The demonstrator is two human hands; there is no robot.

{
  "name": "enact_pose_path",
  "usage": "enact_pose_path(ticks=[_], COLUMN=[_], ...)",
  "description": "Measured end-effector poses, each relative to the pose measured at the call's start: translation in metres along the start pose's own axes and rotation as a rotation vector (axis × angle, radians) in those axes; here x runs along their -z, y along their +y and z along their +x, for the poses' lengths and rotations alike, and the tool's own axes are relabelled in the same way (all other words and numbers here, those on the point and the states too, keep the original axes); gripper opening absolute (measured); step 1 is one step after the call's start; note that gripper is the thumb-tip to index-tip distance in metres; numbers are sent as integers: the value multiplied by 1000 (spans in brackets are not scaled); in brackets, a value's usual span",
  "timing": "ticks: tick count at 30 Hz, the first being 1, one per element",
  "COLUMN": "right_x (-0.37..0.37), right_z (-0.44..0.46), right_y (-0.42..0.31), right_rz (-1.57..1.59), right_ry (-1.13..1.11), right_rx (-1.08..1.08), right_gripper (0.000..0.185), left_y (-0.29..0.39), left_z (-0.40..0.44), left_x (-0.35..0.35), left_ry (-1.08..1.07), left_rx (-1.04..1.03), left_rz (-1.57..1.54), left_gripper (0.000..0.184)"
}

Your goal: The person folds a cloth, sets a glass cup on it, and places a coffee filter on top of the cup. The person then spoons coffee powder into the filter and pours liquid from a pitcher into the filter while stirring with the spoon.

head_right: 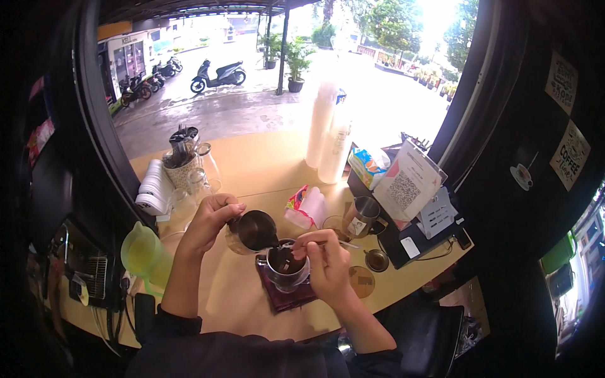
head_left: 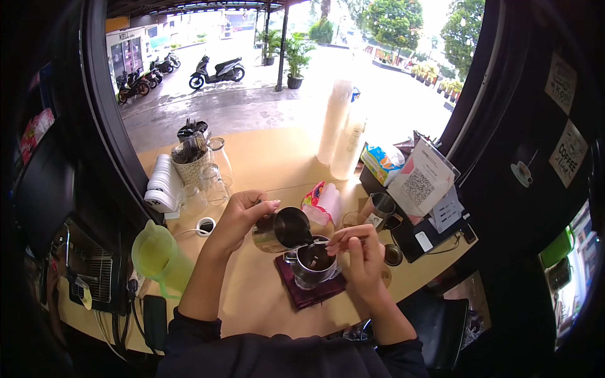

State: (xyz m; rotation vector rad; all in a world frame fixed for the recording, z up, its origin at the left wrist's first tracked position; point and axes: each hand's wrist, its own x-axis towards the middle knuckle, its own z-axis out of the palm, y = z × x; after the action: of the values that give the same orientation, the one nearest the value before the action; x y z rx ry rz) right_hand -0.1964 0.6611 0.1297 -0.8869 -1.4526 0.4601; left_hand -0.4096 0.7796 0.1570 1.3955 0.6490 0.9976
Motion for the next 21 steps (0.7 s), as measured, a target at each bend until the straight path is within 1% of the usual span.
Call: enact_pose_path(ticks=[3, 4, 6, 9, 12, 15, 17, 19, 21], right_x=[-3, -2, 0, -2, 1, 1, 1, 2, 4], right_z=[-2, -2, -3, 0, -5, -2, -4, -5, -4], right_y=[-2, -2, -3, -2, -2, -2, 3, 4, 1], right_rz=[34, 35, 83, 50, 112, 85, 119, 153, 178], right_ry=[-28, -28, 46, -16, 30, 36, 3, -31, 66], right_rx=[28, 28, -34, 17, -16, -4, 20, 43, -1], right_gripper=[15, 15, 15, 15, 16, 17, 17, 17, 17], left_y=[-2, -2, -2, 0, 1, 2, 2, 2, 2], left_z=[1, 1, 1, 1, 1, 2, 2, 3, 2], left_x=[2, 2, 1, 0, 0, 0, -3, -3, -3], left_ry=[-33, -31, -29, -20, -20, -13, 1, 5, 11], left_rx=[11, 3, -4, 0, 9, 5, -10, -10, -8], left_rz=[-4, 1, 5, 8, 12, 34, 38, 42, 44], left_gripper=[18, 18, 18, 18, 18, 18, 25, 25, 26])
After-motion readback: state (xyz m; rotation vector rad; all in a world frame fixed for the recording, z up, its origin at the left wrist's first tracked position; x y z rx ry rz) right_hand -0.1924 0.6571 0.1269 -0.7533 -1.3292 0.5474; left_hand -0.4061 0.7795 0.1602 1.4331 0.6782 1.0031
